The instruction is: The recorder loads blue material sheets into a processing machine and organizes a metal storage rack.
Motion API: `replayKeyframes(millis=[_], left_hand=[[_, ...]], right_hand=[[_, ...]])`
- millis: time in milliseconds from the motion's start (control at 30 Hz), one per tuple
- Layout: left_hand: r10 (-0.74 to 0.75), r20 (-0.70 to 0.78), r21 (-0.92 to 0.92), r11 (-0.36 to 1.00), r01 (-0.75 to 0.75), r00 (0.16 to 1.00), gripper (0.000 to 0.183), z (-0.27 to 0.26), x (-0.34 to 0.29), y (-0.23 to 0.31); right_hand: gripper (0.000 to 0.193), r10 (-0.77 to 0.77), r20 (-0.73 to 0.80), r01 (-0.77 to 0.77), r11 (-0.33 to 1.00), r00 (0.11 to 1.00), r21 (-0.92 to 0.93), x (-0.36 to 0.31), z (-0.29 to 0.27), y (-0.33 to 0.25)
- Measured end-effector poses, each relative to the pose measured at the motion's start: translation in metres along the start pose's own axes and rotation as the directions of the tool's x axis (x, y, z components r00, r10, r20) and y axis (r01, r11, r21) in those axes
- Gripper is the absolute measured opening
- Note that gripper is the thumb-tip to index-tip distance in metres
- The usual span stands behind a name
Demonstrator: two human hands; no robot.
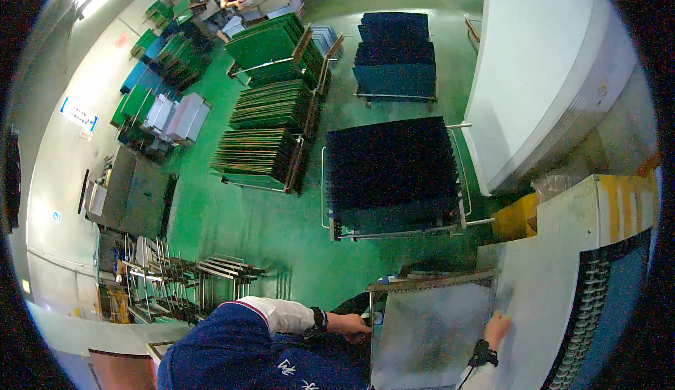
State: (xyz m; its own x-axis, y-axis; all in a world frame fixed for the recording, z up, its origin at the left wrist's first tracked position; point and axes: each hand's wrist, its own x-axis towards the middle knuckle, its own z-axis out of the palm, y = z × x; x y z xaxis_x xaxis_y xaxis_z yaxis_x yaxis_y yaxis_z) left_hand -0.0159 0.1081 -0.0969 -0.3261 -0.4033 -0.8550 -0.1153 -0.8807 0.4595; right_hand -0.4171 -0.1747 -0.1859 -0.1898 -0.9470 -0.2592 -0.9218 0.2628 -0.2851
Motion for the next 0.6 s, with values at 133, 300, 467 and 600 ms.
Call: replayKeyframes(millis=[133,300,467,600], left_hand=[[-0.091,0.094,0.048,0.995,0.087,0.991,0.03,-0.013,0.042,-0.041],[0.394,0.088,0.517,0.767,-0.38,0.915,0.028,-0.024,0.037,-0.023],[0.728,-0.193,0.621,0.609,-0.493,0.657,0.018,-0.018,0.006,0.058],[0.926,-0.259,0.799,0.365,-0.479,0.273,0.042,-0.031,-0.006,0.101]], right_hand=[[0.036,-0.062,0.014,0.06,0.994,0.998,0.096,0.013,-0.001,0.0],[0.035,-0.124,-0.006,0.124,0.987,0.992,0.104,0.025,0.002,0.009],[0.034,-0.181,-0.015,0.181,0.977,0.983,0.111,0.027,0.001,0.009],[0.034,-0.242,-0.029,0.243,0.96,0.97,0.14,0.024,0.002,0.019]])
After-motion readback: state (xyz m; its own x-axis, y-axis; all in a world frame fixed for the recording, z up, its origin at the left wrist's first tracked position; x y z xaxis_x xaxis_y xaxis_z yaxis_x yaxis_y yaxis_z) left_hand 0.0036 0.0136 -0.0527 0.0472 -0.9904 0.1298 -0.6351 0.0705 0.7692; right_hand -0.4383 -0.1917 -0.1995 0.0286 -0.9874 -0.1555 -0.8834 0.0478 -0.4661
